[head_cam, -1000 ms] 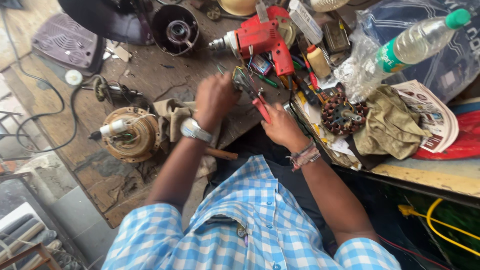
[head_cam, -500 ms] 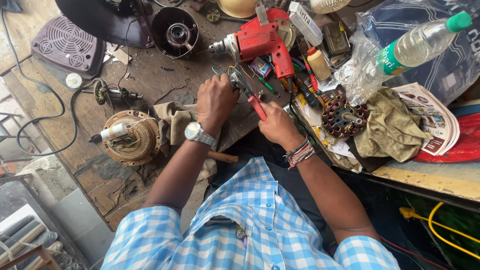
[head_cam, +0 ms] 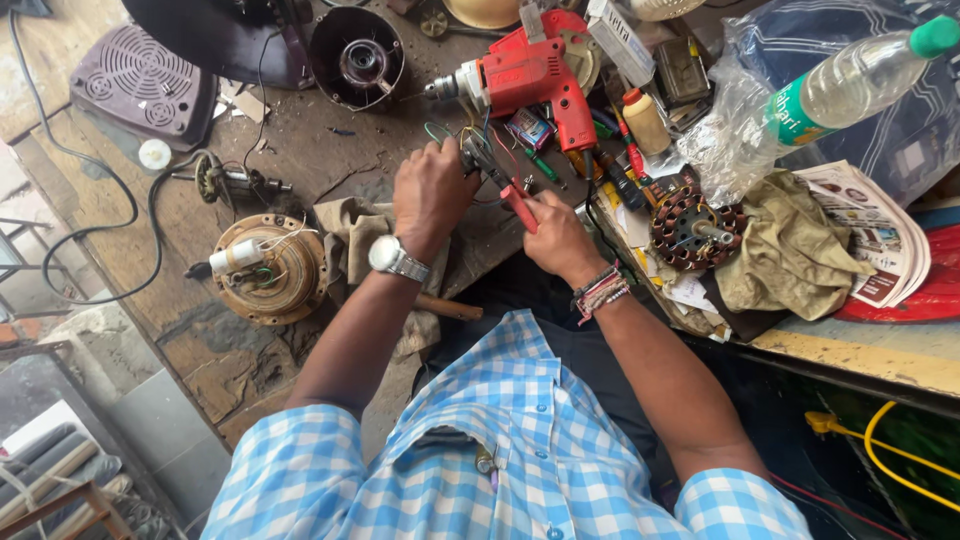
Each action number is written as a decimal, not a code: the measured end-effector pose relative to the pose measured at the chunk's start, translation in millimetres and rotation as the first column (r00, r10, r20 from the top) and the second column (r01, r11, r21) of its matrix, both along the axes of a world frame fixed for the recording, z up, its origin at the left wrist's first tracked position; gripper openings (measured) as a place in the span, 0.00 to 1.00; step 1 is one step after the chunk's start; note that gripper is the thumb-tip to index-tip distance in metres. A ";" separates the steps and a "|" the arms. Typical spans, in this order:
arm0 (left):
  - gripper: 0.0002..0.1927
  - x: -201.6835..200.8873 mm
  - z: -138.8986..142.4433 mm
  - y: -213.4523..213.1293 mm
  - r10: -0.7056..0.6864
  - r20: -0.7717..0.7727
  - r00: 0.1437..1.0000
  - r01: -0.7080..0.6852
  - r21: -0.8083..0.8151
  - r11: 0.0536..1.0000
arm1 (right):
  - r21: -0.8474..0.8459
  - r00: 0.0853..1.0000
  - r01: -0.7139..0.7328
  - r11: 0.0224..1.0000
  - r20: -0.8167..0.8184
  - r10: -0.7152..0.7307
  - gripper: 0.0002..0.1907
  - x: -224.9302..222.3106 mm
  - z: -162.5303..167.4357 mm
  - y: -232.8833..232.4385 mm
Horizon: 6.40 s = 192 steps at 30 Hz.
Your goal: The person is repairing an electrical motor component, likely a fan motor, by manipulating wires and using pliers and a screwdriver. They are seated at a cluttered workbench with various tools and parts visible.
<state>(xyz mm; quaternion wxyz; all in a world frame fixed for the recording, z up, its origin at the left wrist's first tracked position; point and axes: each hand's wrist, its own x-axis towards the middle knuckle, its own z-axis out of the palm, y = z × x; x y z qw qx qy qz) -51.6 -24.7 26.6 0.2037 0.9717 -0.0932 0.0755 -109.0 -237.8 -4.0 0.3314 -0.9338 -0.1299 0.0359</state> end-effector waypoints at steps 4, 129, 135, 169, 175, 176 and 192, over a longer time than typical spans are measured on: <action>0.24 -0.2 -1.9 -6.9 0.012 -0.044 0.999 -0.011 0.016 1.000 | -0.094 0.999 0.006 0.996 -0.038 -0.010 0.13 2.8 1.7 -1.2; 0.75 -10.7 4.8 -13.1 -0.430 -0.015 0.903 0.000 -0.999 0.036 | 0.920 0.941 0.338 -0.196 -0.324 0.102 0.20 -32.5 -37.4 41.9; 0.74 -12.9 10.8 -10.5 -0.424 -0.018 0.905 0.016 -0.997 0.078 | 0.934 0.952 0.307 -0.182 -0.301 0.060 0.19 -32.2 -31.7 45.1; 0.74 -16.1 8.5 -13.9 -0.424 0.027 0.905 0.029 -1.000 -0.002 | 0.894 0.902 0.417 -0.166 -0.385 0.194 0.29 -39.3 -14.9 49.3; 0.75 -16.5 12.7 -14.9 -0.401 0.004 0.916 -0.004 -1.000 -0.020 | 0.921 0.926 0.376 -0.099 -0.372 0.061 0.25 -37.4 -17.8 45.0; 0.75 -17.5 13.7 -16.1 -0.384 0.011 0.923 0.012 -1.000 -0.002 | 0.924 0.929 0.370 -0.093 -0.367 0.049 0.25 -38.0 -18.3 44.5; 0.73 -19.6 15.6 -16.8 -0.369 0.011 0.929 -0.024 -0.996 -0.089 | 0.933 0.939 0.340 -0.120 -0.345 -0.016 0.17 -37.6 -28.6 44.5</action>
